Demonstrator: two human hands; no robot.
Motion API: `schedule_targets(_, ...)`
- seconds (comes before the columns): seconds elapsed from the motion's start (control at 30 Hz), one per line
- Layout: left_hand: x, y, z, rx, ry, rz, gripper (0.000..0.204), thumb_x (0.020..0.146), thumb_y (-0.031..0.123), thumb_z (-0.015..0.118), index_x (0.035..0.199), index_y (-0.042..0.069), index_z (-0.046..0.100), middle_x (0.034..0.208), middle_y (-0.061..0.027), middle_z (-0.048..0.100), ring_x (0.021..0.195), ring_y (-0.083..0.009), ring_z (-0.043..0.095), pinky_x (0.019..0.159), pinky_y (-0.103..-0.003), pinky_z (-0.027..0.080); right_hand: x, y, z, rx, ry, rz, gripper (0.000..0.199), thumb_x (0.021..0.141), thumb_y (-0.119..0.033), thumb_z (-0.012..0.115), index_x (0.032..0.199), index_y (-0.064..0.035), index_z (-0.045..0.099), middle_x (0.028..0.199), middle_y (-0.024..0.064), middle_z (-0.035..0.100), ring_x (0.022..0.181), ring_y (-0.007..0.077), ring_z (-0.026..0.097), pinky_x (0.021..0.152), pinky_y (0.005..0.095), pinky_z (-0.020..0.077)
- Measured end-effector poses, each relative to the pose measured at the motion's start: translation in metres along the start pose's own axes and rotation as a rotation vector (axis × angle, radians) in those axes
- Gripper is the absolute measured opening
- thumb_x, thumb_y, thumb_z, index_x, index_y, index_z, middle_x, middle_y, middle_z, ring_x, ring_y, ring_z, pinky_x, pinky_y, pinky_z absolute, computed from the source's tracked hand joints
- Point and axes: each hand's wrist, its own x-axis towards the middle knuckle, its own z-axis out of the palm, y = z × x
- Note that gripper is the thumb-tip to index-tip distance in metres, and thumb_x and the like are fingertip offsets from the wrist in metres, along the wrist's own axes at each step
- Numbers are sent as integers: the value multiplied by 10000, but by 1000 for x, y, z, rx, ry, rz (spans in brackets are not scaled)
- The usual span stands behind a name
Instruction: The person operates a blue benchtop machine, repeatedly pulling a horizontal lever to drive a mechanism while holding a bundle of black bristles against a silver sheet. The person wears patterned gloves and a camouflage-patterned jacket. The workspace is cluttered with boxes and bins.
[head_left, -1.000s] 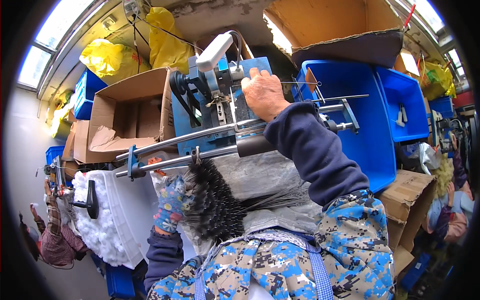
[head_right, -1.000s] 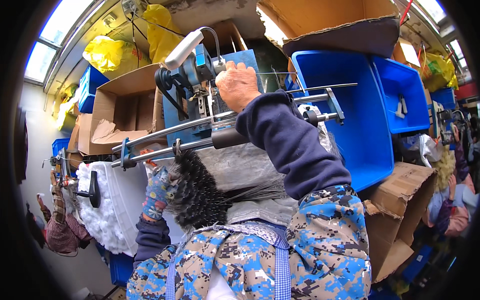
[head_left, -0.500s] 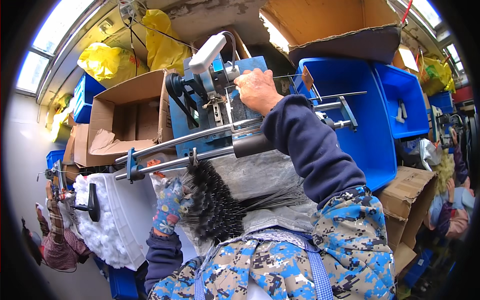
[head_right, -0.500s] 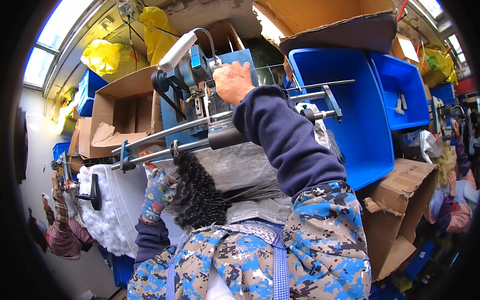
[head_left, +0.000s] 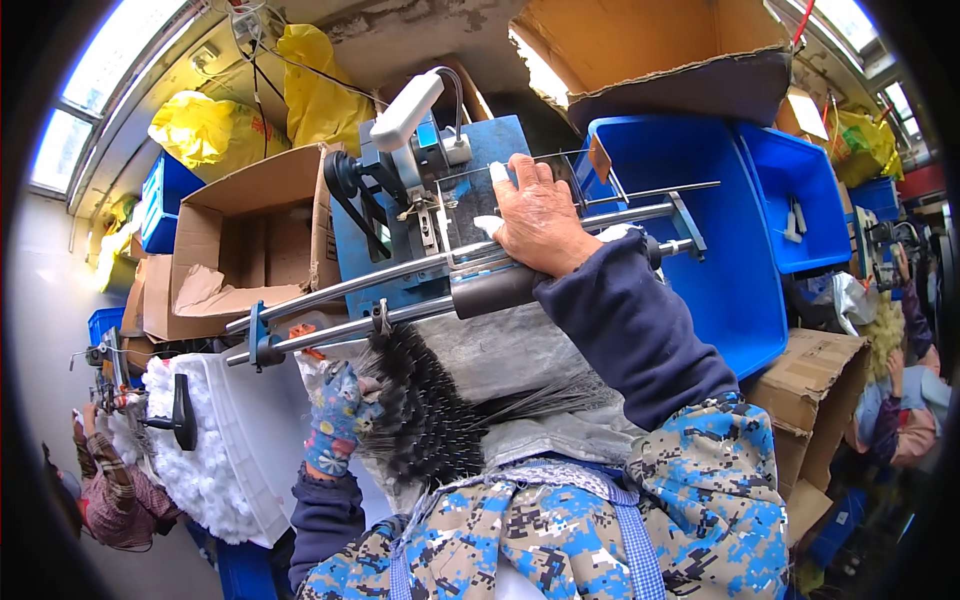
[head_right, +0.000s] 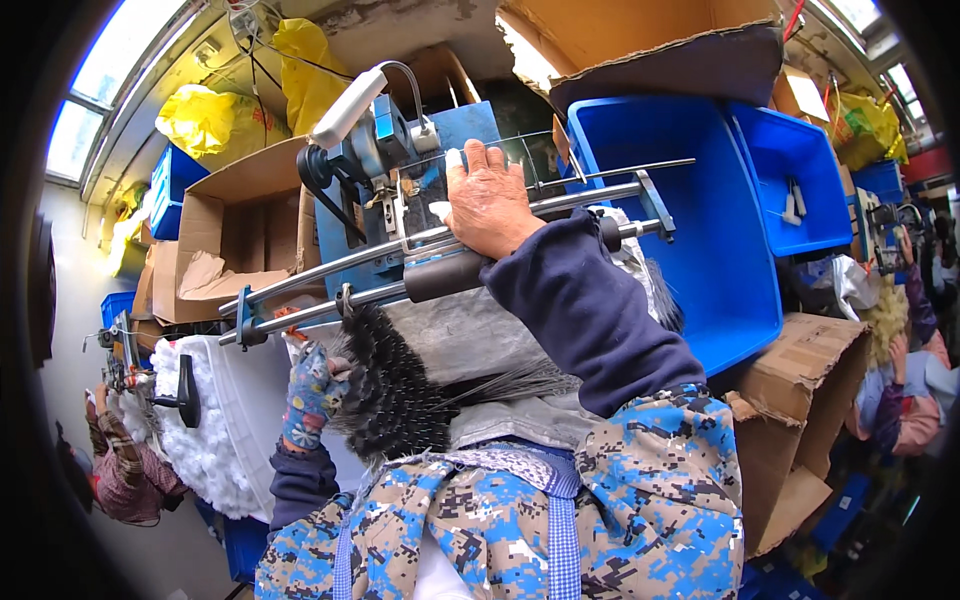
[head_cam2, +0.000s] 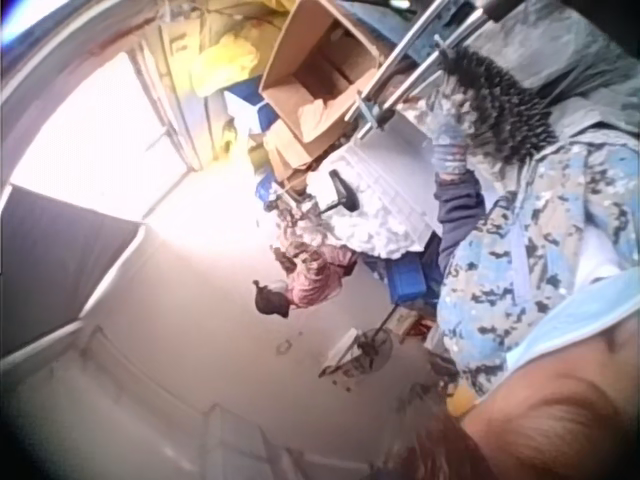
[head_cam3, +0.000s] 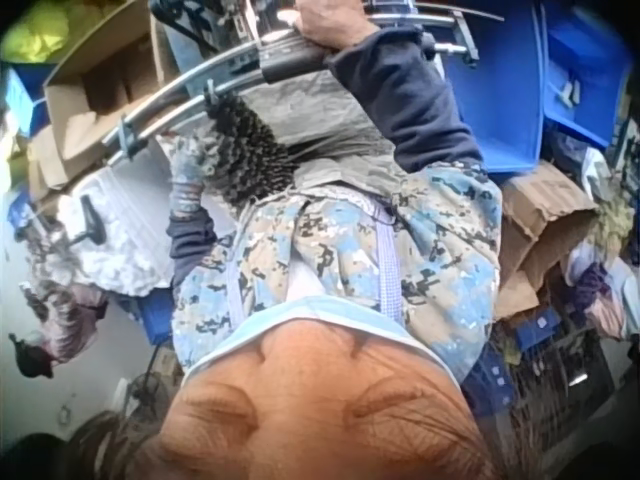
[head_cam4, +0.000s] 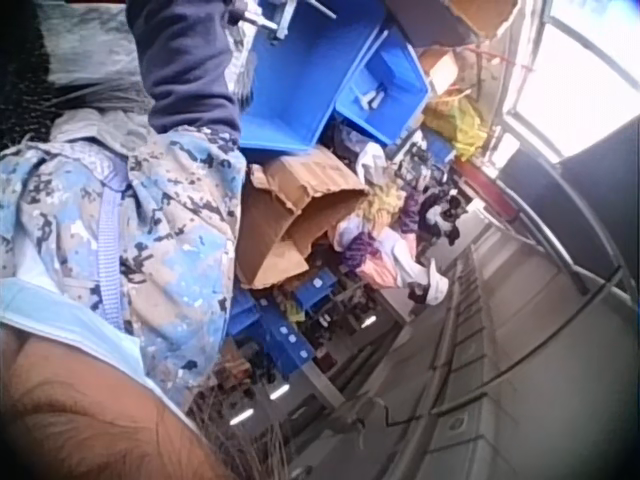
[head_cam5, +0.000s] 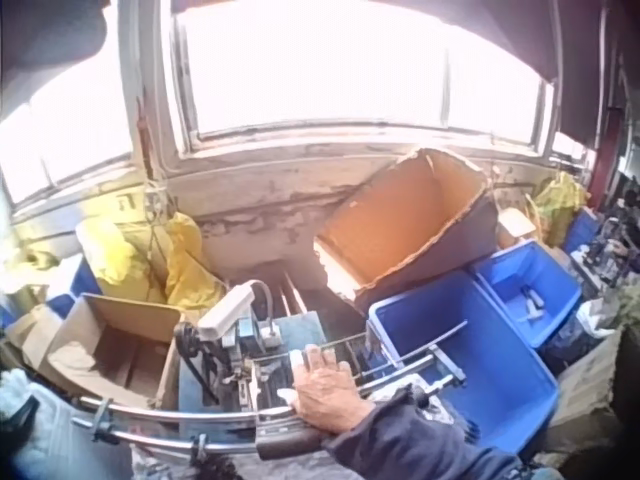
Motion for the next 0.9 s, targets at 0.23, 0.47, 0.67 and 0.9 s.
schedule_targets(0.23, -5, 2, 1, 8, 172, 77, 208, 639, 70, 664, 847, 90, 666, 780, -132, 602, 755, -359, 580, 708, -411, 467, 13, -46, 25, 46, 129, -66, 658, 750, -353, 656, 1178, 95, 433, 1014, 178, 490, 878, 286, 541, 675, 343, 508)
schedule_targets(0.47, 20, 26, 7, 13, 215, 138, 242, 695, 62, 657, 931, 112, 671, 860, -146, 587, 771, -341, 579, 676, -412, 460, 12, -33, 15, 87, -24, -112, 645, 794, -320, 621, 1208, 124, 403, 1062, 251, 491, 875, 342, 563, 789, 370, 475)
schedule_targets(0.67, 18, 20, 3, -220, 5, 23, 222, 687, 29, 679, 902, 79, 655, 842, -124, 592, 772, -293, 590, 672, -358, 463, 0, 19, -13, -50, 33, -73, 393, 758, -262, 680, 1031, 3, 581, 1076, 139, 454, 946, 297, 502, 773, 407, 437)
schedule_targets(0.9, 33, 44, -6, -475, 78, -70, 137, 746, -7, 653, 862, 48, 606, 749, -69, 597, 687, -207, 585, 612, -304, 450, 25, 47, -3, -197, 32, -39, 101, 793, -105, 562, 874, -102, 623, 850, 55, 609, 890, 242, 541, 774, 383, 393)
